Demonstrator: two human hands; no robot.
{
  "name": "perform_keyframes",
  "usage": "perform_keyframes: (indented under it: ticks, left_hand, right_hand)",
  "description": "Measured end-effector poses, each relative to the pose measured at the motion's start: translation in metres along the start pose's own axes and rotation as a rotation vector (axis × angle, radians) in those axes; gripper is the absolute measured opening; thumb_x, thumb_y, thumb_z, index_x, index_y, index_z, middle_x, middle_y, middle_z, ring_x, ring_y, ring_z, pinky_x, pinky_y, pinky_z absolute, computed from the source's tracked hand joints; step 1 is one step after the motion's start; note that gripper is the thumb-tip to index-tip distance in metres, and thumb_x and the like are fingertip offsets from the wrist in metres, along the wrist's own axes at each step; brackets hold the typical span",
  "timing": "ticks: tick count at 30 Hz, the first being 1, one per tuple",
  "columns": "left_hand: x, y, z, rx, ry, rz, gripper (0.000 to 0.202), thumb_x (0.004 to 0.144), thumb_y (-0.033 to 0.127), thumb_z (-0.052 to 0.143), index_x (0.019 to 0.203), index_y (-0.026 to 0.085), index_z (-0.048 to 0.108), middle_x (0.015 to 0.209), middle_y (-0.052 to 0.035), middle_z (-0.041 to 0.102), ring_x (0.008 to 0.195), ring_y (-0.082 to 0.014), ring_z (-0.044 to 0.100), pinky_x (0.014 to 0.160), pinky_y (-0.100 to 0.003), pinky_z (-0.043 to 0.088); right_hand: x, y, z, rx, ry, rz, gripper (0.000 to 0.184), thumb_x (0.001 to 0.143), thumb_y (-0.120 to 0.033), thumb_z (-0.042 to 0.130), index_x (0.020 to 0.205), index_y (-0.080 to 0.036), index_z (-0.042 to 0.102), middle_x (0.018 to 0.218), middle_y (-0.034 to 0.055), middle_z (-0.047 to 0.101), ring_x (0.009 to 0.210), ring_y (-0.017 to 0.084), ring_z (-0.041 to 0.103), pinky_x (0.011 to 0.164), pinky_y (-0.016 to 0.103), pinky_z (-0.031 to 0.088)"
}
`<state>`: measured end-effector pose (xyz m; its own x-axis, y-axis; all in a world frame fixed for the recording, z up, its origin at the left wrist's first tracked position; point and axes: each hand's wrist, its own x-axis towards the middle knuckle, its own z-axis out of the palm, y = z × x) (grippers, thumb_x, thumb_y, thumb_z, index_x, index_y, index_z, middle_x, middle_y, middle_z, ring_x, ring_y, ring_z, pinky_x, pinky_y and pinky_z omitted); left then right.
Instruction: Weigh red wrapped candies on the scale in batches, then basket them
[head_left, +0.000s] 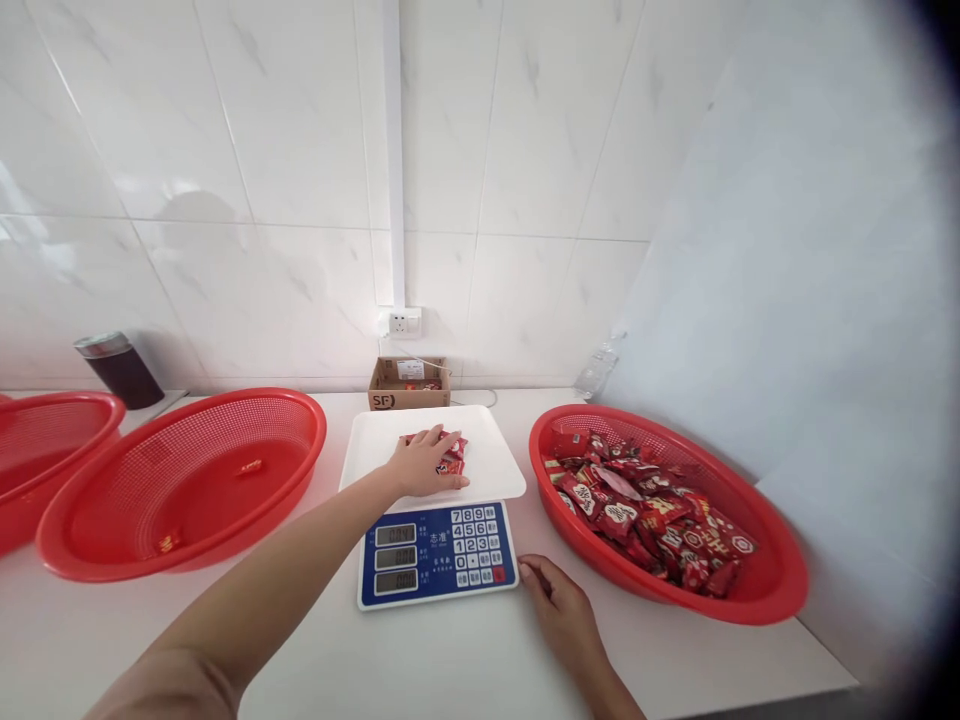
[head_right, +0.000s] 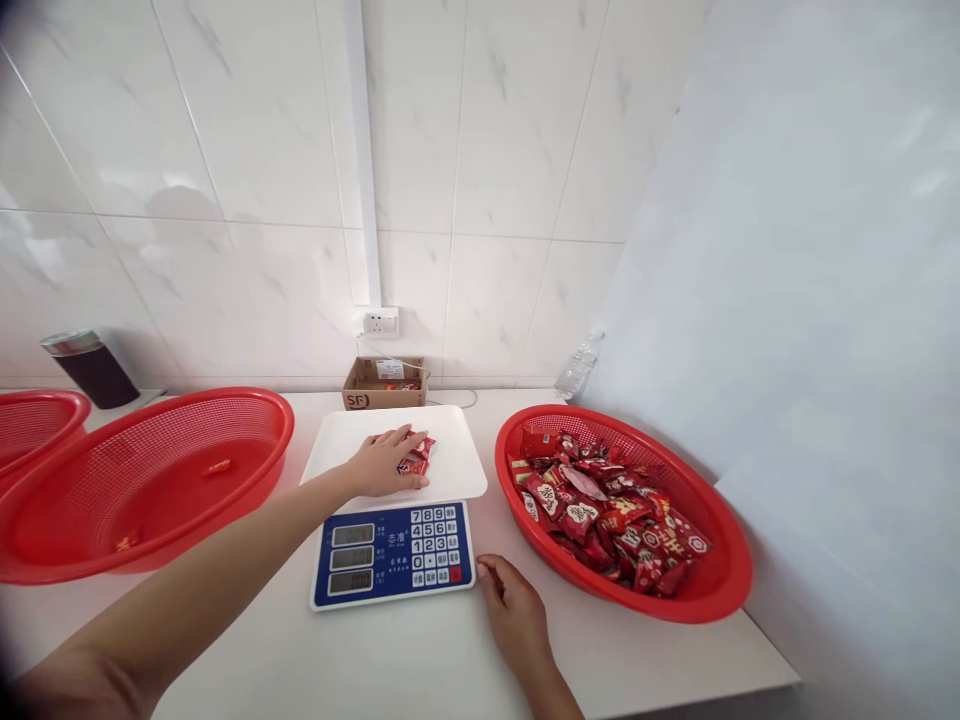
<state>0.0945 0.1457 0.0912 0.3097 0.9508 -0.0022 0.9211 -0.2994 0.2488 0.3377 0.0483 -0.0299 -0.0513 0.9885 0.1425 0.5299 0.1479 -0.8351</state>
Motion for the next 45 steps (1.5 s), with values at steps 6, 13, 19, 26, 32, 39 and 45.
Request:
perform_keyframes:
  ticks: [6,13,19,26,32,39,45]
  left_hand:
    - [0.007,-0.002,0.004,0.004,0.130,0.001,0.063,0.072,0.055,0.052,0.127,0.027,0.041,0.125,-0.0114,0.048,0.114,-0.0329,0.045,0.092,-0.052,0.034]
    - [0.015,-0.010,0.001,-0.124,0.210,-0.032,0.036,0.073,0.034,0.054,0.107,0.025,0.055,0.106,-0.0048,0.053,0.092,-0.0183,0.057,0.084,-0.030,0.044]
    - [0.011,-0.019,-0.020,-0.215,0.263,-0.177,0.049,0.075,0.042,0.051,0.119,0.020,0.049,0.115,-0.0076,0.055,0.097,-0.0180,0.057,0.082,-0.027,0.044]
    - [-0.002,-0.027,-0.035,-0.195,0.101,-0.221,0.044,0.063,0.045,0.062,0.098,0.019,0.061,0.107,-0.0085,0.058,0.088,-0.0195,0.059,0.074,-0.026,0.046]
    - [0.000,-0.021,-0.030,-0.129,0.021,-0.195,0.050,0.054,0.035,0.069,0.101,0.023,0.056,0.109,-0.0062,0.050,0.076,-0.0157,0.058,0.063,-0.026,0.047]
    - [-0.001,-0.005,-0.011,-0.058,0.128,-0.165,0.040,0.061,0.012,0.058,0.099,0.023,0.052,0.128,-0.0079,0.035,0.079,-0.0171,0.060,0.071,-0.033,0.049]
    - [-0.020,-0.008,-0.026,-0.051,0.277,-0.143,0.040,0.063,0.004,0.048,0.098,0.024,0.051,0.135,-0.0049,0.029,0.101,-0.0196,0.057,0.084,-0.031,0.046]
  right_hand:
    - [0.002,0.000,0.000,-0.003,0.003,-0.002,0.032,0.081,-0.046,0.045,0.087,-0.023,0.066,0.086,0.0031,0.070,0.075,0.019,0.063,0.068,0.026,0.049]
    - [0.001,-0.002,0.000,0.002,0.003,-0.011,0.032,0.081,-0.047,0.045,0.086,-0.023,0.066,0.083,0.0032,0.070,0.072,0.018,0.063,0.067,0.026,0.050]
    - [0.001,-0.002,0.000,-0.002,-0.009,0.007,0.031,0.081,-0.045,0.044,0.087,-0.023,0.066,0.085,0.0030,0.070,0.074,0.019,0.063,0.068,0.026,0.049]
    - [0.002,0.000,0.000,-0.064,-0.031,0.025,0.033,0.082,-0.046,0.041,0.089,-0.024,0.065,0.088,0.0025,0.070,0.077,0.018,0.063,0.069,0.026,0.049]
    - [0.002,0.000,0.001,-0.052,-0.028,0.013,0.032,0.082,-0.046,0.041,0.088,-0.024,0.065,0.089,0.0021,0.070,0.077,0.018,0.063,0.070,0.026,0.049]
    - [0.001,-0.002,-0.001,-0.033,-0.018,0.011,0.032,0.082,-0.047,0.043,0.087,-0.024,0.065,0.088,0.0024,0.070,0.077,0.019,0.064,0.069,0.027,0.049]
    - [0.000,0.000,-0.001,-0.032,-0.044,0.017,0.035,0.082,-0.048,0.041,0.090,-0.023,0.064,0.093,0.0044,0.069,0.083,0.021,0.063,0.073,0.029,0.049]
